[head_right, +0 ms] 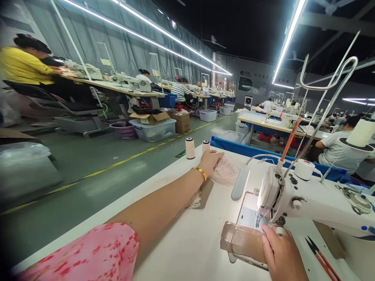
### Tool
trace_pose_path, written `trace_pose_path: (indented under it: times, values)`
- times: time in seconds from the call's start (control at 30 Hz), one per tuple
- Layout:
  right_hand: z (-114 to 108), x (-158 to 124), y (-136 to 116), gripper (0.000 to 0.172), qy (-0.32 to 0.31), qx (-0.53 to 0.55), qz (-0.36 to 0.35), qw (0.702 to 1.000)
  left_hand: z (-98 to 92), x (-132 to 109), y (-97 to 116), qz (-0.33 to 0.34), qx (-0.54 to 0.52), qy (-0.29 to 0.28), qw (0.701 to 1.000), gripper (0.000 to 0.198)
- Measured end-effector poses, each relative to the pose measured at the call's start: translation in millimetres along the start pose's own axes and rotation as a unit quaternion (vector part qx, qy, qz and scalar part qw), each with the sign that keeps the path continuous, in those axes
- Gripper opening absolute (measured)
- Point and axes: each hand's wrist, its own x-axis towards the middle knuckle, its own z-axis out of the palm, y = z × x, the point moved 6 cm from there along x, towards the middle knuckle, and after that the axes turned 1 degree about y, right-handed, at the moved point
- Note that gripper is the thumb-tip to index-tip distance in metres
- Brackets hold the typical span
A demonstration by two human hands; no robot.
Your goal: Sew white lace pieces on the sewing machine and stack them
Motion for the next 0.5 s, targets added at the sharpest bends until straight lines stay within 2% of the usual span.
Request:
trace_pose_path:
  times: [0.1, 0.17, 0.23, 0.4, 0.5]
  values:
    - [2, -1, 4, 0.038, -0.01, 0.001, -0.015, 1.0, -0.6, -1, 4, -0.02, 0.05, -0.014, 0.998, 0.037]
    - [4, -1, 6, 0.036, -0.021, 0.0, -0.027, 0.999, 5.1, -4, 12, -0.004, 0.075, -0.035, 0.997, 0.036]
    - [4, -1, 7, 0.036, -0.025, -0.004, -0.032, 0.999, 17.8, -9, 21, 0.023, 0.094, -0.065, 0.993, 0.035]
    - [3, 0, 5, 0.035, -0.022, 0.009, -0.047, 0.999, 63.3, -21, 45, 0.08, 0.122, -0.133, 0.98, 0.032]
    - [2, -1, 2, 0.036, -0.008, 0.012, -0.038, 0.999, 69.4, -16, 52, 0.09, 0.129, -0.131, 0.979, 0.032]
